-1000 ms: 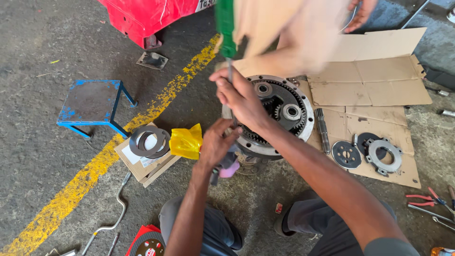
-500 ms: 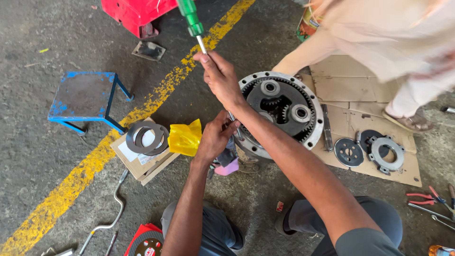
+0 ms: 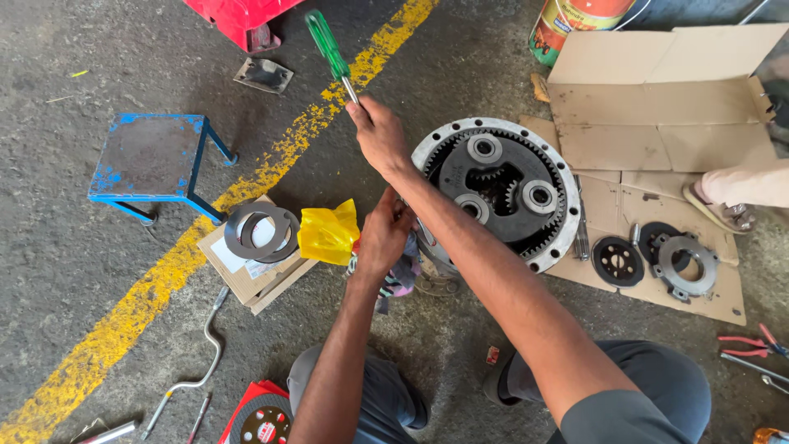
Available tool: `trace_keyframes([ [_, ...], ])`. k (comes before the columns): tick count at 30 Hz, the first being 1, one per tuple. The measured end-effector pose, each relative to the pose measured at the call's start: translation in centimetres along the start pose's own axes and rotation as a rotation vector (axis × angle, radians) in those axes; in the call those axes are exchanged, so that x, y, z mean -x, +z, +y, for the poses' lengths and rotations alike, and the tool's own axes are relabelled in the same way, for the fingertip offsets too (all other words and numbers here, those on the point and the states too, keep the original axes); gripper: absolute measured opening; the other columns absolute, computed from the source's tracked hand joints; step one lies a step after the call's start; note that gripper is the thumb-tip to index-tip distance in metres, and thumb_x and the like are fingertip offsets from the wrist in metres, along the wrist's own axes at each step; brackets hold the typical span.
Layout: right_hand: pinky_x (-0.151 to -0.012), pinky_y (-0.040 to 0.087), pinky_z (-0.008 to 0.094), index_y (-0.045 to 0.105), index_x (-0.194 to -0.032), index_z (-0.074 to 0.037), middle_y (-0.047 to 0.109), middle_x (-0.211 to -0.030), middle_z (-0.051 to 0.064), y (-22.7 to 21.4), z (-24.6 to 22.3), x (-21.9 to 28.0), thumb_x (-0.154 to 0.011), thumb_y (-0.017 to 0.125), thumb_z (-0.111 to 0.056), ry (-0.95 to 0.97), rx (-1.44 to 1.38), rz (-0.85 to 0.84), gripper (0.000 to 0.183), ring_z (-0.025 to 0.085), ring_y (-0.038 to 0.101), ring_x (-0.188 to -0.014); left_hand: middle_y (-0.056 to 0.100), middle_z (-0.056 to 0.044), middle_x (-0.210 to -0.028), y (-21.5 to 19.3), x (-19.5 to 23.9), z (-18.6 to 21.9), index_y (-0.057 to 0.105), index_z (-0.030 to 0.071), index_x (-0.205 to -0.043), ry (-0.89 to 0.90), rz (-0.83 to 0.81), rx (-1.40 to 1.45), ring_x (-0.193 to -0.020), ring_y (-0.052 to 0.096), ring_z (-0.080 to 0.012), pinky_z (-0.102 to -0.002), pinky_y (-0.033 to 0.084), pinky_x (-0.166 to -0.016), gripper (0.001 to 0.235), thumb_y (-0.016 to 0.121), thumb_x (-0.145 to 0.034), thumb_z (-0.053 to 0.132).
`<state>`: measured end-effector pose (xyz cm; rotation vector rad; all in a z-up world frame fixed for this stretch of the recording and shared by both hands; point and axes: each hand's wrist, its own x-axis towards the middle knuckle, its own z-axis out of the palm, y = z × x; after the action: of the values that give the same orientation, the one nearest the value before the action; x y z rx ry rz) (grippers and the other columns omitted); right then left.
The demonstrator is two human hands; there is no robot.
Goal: The person aligns and seats internal gears into a planetary gear housing by hand and using a screwdriver to position components, occasionally using a cloth to wipe the parts.
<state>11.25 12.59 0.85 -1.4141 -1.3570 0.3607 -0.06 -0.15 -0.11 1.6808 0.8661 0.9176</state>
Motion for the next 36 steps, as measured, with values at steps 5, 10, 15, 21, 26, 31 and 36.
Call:
trace_keyframes([
  [5, -0.053, 0.040, 0.036, 0.061, -0.092, -0.004, 0.052, -0.062, 0.004, -0.5, 0.0, -0.5, -0.107, 0.060, -0.031, 0.023, 0.041, 0.043, 0.030, 0.013, 0.049, -0.054, 0.065, -0.018, -0.067, 0.1, -0.4, 0.9, 0.057, 0.002, -0.124, -0.086, 0.005, -0.080, -0.058, 0.065, -0.0303, -0.046, 0.048, -0.059, 0.033, 0.064, -0.095, 0.016],
  [10, -0.053, 0.036, 0.026, 0.071, -0.118, -0.007, 0.048, -0.072, -0.007, -3.5, -3.9, 0.9, -0.108, 0.059, -0.028, -0.050, -0.318, 0.119, 0.026, 0.005, 0.043, -0.061, 0.066, -0.017, -0.067, 0.1, 0.0, 1.1, 0.063, 0.004, -0.121, -0.044, -0.019, -0.126, -0.060, 0.066, -0.0327, -0.045, 0.048, -0.061, 0.032, 0.068, -0.098, 0.025],
  [15, -0.047, 0.028, 0.021, 0.068, -0.128, -0.009, 0.039, -0.066, -0.011, -8.2, -7.2, 2.7, -0.108, 0.057, -0.029, 0.032, -0.461, 0.226, 0.031, 0.002, 0.037, -0.055, 0.071, -0.016, -0.079, 0.6, 0.6, 2.0, 0.067, 0.009, -0.126, 0.194, 0.021, -0.132, -0.074, 0.075, -0.0332, -0.043, 0.054, -0.064, 0.036, 0.070, -0.098, 0.030],
  [21, -0.046, 0.029, 0.022, 0.069, -0.128, -0.009, 0.038, -0.065, -0.009, -9.0, -5.4, 1.4, -0.107, 0.059, -0.027, 0.170, -0.504, 0.322, 0.030, 0.003, 0.038, -0.055, 0.071, -0.013, -0.070, 0.6, 0.8, 3.4, 0.061, 0.006, -0.111, -0.043, 0.024, -0.196, -0.064, 0.072, -0.0318, -0.045, 0.052, -0.061, 0.039, 0.073, -0.090, 0.036],
  [26, -0.050, 0.035, 0.022, 0.071, -0.124, -0.006, 0.045, -0.071, -0.007, -8.2, -1.9, 0.4, -0.107, 0.060, -0.026, 0.124, -0.424, 0.378, 0.028, 0.003, 0.042, -0.059, 0.072, -0.011, -0.069, 0.7, 0.2, 2.9, 0.065, 0.006, -0.092, -0.059, 0.033, -0.254, -0.065, 0.073, -0.0290, -0.043, 0.053, -0.061, 0.040, 0.076, -0.088, 0.044],
  [31, -0.052, 0.036, 0.023, 0.071, -0.121, -0.006, 0.044, -0.071, -0.007, -7.5, -0.3, 0.3, -0.108, 0.059, -0.027, 0.124, -0.333, 0.399, 0.027, 0.003, 0.042, -0.060, 0.071, -0.012, -0.068, 1.0, 0.2, 2.0, 0.067, 0.005, -0.091, -0.135, 0.029, -0.287, -0.064, 0.072, -0.0295, -0.044, 0.052, -0.062, 0.044, 0.076, -0.088, 0.047],
  [36, -0.051, 0.036, 0.025, 0.070, -0.114, -0.007, 0.047, -0.072, -0.006, -7.1, 0.3, -0.2, -0.106, 0.060, -0.028, 0.111, -0.298, 0.395, 0.025, 0.005, 0.045, -0.059, 0.071, -0.013, -0.068, 1.6, 0.2, 1.6, 0.066, 0.007, -0.098, -0.077, 0.053, -0.225, -0.063, 0.071, -0.0310, -0.044, 0.052, -0.060, 0.036, 0.072, -0.091, 0.042],
])
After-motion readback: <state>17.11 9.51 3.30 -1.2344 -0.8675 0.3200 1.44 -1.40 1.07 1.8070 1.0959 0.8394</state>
